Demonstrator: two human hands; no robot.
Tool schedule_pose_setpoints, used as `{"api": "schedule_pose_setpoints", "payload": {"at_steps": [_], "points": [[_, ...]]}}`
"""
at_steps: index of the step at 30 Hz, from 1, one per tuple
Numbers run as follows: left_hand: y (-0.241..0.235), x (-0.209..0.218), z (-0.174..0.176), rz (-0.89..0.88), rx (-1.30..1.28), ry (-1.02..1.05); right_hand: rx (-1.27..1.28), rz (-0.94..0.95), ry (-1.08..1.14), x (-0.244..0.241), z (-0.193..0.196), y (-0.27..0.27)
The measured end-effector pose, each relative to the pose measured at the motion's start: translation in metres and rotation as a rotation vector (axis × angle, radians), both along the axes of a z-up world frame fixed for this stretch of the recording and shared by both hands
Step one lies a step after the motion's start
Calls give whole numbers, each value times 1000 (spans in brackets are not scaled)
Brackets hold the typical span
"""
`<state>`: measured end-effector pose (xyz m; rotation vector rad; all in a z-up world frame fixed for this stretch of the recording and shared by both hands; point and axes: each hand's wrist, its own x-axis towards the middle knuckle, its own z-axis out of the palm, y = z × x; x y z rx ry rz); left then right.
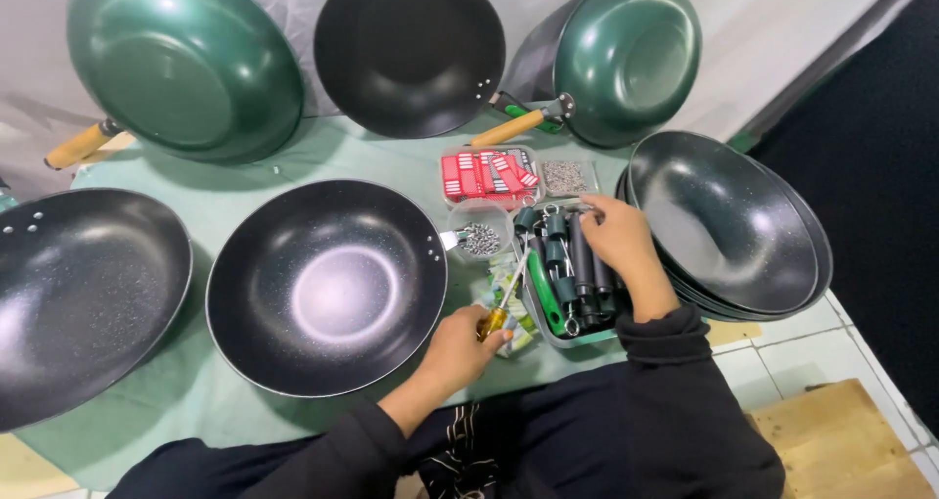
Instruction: Assembling a handle onto a wok using a screwdriver and screws on a demonstration table.
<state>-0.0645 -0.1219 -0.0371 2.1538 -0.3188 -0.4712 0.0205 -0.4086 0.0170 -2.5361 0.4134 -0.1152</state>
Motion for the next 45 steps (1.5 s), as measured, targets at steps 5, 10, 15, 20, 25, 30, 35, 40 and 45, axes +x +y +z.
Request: {"api": "schedule_pose_setpoints", "payload": {"at_steps": [5,10,15,20,25,30,35,40,45], "points": [[-24,4,-44,136,-25,99,-220,27,105,0,-19,0],[-34,4,-66,256,-28,211,-271,-7,180,0,-18,17],[-41,2,-64,228,37,205,-366,7,184,8,-29,20],[-43,2,-48,171,68,178,-356,19,161,8,-30,28],[-38,5,-41,81,139,136,-332,13,152,4,-23,39],[-26,9,-31,-100,303,-4,-330,-10,101,0,-11,37],[7,29,8,-239,323,-131,-145,70,-7,-13,18,49],[31,47,56,-194,260,-236,124,338,-450,-20,22,85],[40,61,56,-115,40,-325,229,669,-644,-23,32,134]]}}
